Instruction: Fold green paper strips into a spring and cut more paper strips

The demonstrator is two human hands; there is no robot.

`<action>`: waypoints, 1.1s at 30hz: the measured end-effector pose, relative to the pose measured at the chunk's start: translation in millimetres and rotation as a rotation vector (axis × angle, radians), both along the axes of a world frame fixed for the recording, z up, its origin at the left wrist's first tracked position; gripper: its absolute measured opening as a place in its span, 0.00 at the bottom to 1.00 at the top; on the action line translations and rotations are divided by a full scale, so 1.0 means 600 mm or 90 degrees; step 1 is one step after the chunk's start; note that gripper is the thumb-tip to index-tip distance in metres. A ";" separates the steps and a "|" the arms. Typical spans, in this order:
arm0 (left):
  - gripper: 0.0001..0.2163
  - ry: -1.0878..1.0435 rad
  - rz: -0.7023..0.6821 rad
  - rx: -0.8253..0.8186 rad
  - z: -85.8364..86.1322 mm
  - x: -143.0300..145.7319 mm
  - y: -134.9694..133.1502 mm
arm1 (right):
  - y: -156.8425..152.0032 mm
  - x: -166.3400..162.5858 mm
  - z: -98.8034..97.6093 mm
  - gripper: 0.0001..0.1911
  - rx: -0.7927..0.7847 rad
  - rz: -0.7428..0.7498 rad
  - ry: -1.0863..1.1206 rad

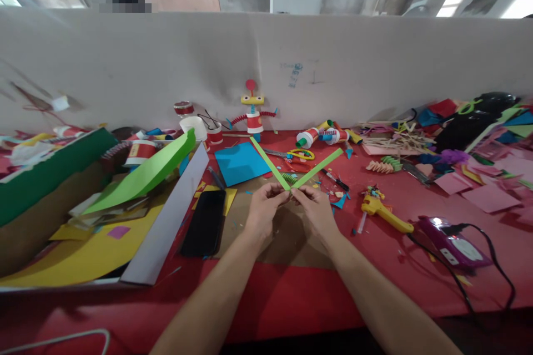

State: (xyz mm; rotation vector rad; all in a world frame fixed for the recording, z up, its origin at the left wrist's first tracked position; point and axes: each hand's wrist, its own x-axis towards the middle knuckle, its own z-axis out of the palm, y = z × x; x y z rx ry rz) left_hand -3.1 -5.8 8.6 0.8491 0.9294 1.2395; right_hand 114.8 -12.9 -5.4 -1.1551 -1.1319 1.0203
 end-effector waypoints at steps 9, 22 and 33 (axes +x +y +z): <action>0.10 -0.008 -0.030 -0.104 0.008 -0.005 0.002 | 0.002 0.002 -0.005 0.10 -0.003 0.010 -0.016; 0.11 -0.003 -0.040 -0.065 0.000 -0.006 0.003 | 0.005 0.010 -0.002 0.12 0.001 0.008 -0.096; 0.09 -0.032 -0.011 -0.125 0.002 -0.011 0.010 | -0.008 0.000 -0.007 0.13 0.104 -0.030 -0.203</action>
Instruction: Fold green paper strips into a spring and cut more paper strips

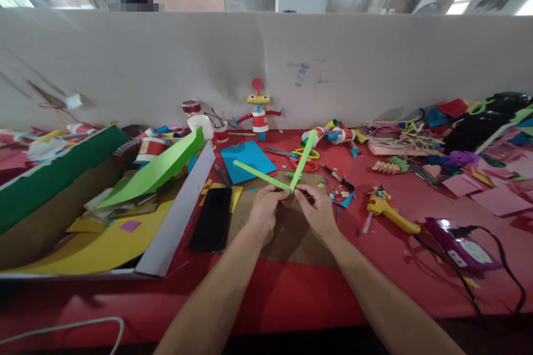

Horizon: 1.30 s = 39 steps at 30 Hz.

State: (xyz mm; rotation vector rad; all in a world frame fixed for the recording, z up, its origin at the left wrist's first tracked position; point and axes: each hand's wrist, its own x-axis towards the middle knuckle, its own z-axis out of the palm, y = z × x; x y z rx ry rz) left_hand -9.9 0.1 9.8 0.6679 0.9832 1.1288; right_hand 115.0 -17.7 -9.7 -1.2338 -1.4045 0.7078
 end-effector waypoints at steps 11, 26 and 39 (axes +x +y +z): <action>0.03 0.234 0.020 0.173 -0.022 -0.005 0.011 | 0.012 0.006 -0.026 0.12 -0.054 0.058 0.060; 0.03 0.132 0.082 0.097 -0.012 -0.015 0.016 | 0.016 0.004 -0.019 0.17 -0.132 0.071 0.188; 0.06 0.129 -0.039 0.131 0.012 -0.003 0.000 | 0.012 -0.001 -0.004 0.09 -0.129 0.086 0.217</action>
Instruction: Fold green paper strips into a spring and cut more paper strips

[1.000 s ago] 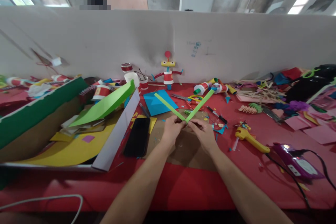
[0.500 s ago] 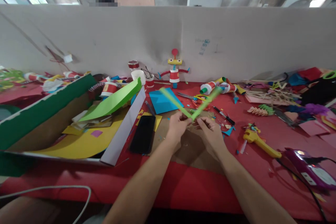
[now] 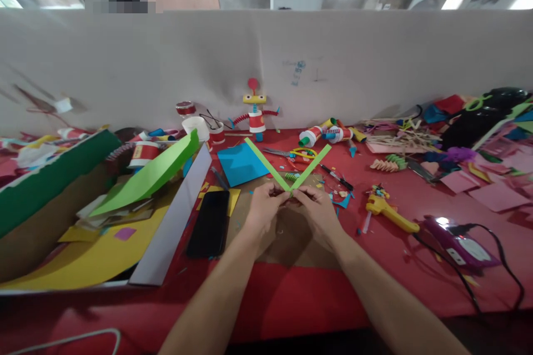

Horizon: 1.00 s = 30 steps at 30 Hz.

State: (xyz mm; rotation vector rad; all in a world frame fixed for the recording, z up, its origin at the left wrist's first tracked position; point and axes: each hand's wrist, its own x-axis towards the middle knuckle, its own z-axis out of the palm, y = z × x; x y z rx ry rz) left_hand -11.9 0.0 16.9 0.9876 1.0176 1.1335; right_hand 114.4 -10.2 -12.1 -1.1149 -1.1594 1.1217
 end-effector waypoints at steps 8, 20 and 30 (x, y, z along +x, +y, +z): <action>0.12 -0.088 0.028 -0.079 0.007 0.000 -0.001 | 0.002 -0.007 -0.004 0.07 0.000 -0.016 0.121; 0.12 -0.119 0.026 -0.093 -0.004 0.009 0.002 | 0.008 -0.005 -0.008 0.04 -0.040 -0.039 0.195; 0.10 -0.058 0.053 -0.051 0.003 0.012 -0.006 | 0.006 -0.004 -0.007 0.07 -0.023 -0.025 0.151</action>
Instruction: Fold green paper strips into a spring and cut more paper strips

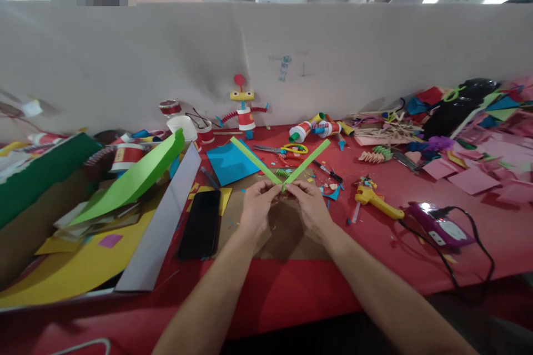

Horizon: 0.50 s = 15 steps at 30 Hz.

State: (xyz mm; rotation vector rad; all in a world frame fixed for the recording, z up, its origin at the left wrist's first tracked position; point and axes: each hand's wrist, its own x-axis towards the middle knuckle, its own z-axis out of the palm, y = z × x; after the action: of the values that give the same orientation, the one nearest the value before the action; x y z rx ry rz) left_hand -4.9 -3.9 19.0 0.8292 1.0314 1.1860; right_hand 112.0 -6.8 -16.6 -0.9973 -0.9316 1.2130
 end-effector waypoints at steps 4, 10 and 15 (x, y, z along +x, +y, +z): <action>0.11 0.001 -0.044 -0.041 -0.003 -0.007 0.005 | -0.001 0.003 0.004 0.08 -0.034 -0.020 -0.044; 0.11 0.006 -0.094 -0.062 0.001 -0.016 0.009 | -0.003 0.004 0.007 0.10 -0.066 -0.021 -0.080; 0.10 -0.005 -0.084 -0.051 0.000 -0.013 0.007 | -0.001 0.005 0.009 0.10 -0.064 -0.002 -0.052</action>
State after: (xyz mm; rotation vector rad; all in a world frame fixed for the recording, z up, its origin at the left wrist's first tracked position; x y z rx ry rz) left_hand -12.5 0.6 18.7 0.8172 0.9958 1.0287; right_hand 115.1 -7.5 -11.3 -1.1356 -0.9394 1.2333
